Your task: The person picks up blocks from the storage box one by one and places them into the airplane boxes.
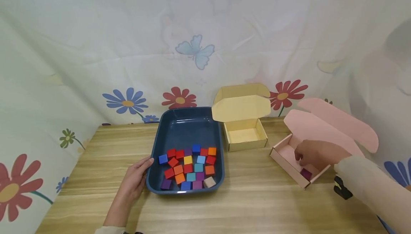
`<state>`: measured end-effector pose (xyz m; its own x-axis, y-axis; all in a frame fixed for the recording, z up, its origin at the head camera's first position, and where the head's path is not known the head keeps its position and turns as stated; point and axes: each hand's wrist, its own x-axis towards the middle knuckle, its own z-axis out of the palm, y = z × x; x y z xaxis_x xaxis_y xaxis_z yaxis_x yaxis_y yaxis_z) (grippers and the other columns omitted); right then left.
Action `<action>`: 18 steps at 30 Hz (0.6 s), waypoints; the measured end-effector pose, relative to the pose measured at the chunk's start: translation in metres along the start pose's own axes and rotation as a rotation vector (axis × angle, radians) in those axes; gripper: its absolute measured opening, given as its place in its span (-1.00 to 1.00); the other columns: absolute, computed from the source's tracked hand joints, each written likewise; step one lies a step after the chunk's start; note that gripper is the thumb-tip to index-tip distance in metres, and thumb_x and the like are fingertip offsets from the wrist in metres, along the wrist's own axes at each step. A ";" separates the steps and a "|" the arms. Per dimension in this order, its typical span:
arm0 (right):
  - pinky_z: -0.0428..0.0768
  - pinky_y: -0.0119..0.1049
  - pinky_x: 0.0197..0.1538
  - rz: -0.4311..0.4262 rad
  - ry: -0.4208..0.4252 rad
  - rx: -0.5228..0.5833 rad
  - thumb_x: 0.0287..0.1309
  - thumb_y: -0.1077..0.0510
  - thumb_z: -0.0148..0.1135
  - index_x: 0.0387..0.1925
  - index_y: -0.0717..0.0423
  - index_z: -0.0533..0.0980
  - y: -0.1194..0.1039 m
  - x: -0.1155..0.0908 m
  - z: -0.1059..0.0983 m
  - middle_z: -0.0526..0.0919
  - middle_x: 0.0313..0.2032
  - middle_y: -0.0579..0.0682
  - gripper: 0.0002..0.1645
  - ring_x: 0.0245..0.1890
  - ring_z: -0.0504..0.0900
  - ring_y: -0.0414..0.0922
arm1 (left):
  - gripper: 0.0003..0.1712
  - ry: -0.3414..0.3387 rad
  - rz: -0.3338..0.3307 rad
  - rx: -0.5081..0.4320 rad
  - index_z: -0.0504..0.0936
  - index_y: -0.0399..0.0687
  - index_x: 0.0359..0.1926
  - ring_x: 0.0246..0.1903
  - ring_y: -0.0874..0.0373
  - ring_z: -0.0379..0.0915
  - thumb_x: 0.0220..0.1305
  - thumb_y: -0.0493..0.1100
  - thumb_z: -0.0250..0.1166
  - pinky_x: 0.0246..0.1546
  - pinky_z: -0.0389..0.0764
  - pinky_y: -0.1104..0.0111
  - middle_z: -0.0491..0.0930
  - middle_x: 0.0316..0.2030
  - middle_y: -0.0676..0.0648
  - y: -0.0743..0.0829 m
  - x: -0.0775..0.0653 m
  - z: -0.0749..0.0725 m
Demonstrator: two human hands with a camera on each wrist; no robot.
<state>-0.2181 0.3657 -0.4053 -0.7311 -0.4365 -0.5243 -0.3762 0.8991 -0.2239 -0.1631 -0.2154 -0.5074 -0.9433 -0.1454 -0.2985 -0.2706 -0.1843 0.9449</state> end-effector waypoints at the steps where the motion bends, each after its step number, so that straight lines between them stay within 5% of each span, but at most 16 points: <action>1: 0.65 0.01 -0.08 -0.017 0.066 -0.049 0.27 0.11 0.35 -0.09 0.16 0.65 -0.001 -0.002 -0.004 0.70 -0.21 0.00 -0.75 -0.21 0.63 -0.01 | -0.35 0.002 -0.003 -0.005 0.39 -0.38 0.39 0.00 0.21 0.61 0.41 -0.15 0.32 0.00 0.66 0.36 0.38 0.36 -0.34 0.000 0.000 0.000; 4: 0.59 0.19 0.09 -0.051 0.276 -0.129 0.30 0.06 0.33 0.06 0.32 0.60 -0.006 -0.006 -0.014 0.69 -0.03 0.27 -0.55 0.00 0.64 0.24 | -0.35 -0.004 0.000 0.003 0.39 -0.36 0.39 0.01 0.21 0.61 0.42 -0.13 0.32 -0.01 0.66 0.37 0.41 0.34 -0.33 0.000 -0.001 0.001; 8: 0.39 0.28 0.29 -0.062 0.455 -0.198 0.35 -0.06 0.28 0.31 0.41 0.41 -0.014 -0.007 -0.024 0.42 0.30 0.46 -0.26 0.31 0.37 0.40 | -0.35 0.002 0.002 0.007 0.38 -0.35 0.40 0.01 0.19 0.61 0.43 -0.12 0.31 -0.03 0.66 0.37 0.43 0.33 -0.33 0.000 -0.003 0.001; 12: 0.16 0.41 0.37 -0.060 0.500 -0.207 0.41 -0.16 0.19 0.48 0.36 0.20 -0.020 -0.005 -0.029 0.16 0.45 0.46 -0.10 0.44 0.11 0.45 | -0.37 0.011 0.005 0.012 0.39 -0.33 0.41 -0.01 0.20 0.62 0.44 -0.12 0.29 -0.06 0.67 0.37 0.44 0.32 -0.33 0.000 -0.003 0.001; 18: -0.01 0.47 0.39 -0.031 0.525 -0.188 0.44 -0.23 0.10 0.56 0.21 0.09 -0.031 -0.002 -0.033 0.03 0.53 0.37 -0.08 0.49 -0.03 0.43 | -0.34 0.004 0.011 0.014 0.37 -0.35 0.41 -0.01 0.17 0.63 0.43 -0.11 0.30 -0.07 0.68 0.34 0.44 0.31 -0.34 -0.001 -0.002 0.001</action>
<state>-0.2238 0.3379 -0.3707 -0.8852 -0.4643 -0.0299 -0.4622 0.8849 -0.0570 -0.1615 -0.2140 -0.5073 -0.9455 -0.1516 -0.2882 -0.2625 -0.1690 0.9500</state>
